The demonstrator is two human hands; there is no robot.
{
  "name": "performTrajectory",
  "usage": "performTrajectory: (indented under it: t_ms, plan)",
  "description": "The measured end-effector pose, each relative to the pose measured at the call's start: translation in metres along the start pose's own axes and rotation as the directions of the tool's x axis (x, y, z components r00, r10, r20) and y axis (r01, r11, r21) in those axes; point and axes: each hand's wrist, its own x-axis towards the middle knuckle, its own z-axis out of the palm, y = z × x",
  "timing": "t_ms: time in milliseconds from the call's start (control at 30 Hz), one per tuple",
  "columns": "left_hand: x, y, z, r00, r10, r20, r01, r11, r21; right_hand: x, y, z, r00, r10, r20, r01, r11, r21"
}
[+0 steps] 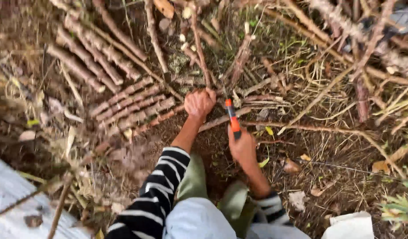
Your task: Sawing thin wooden branches or stalks into smaller uniform pieces using a hand saw in an outdoor field.
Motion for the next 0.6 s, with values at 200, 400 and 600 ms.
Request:
performTrajectory:
  t_ms: [200,400,600]
  plan:
    - [0.003,-0.007,0.018,0.996,0.064,-0.06,-0.064,0.998,0.012,-0.081,0.025,-0.025,0.999,0.02,0.033,-0.025,0.986,0.165]
    - [0.001,-0.007,0.018,0.986,0.087,-0.14,-0.086,0.996,0.01,-0.008,-0.006,-0.027,0.987,-0.16,-0.02,0.161,0.969,0.185]
    - [0.002,-0.003,0.01,0.997,0.077,-0.012,-0.076,0.994,0.076,-0.101,0.04,-0.037,0.997,0.033,0.072,-0.043,0.989,0.14]
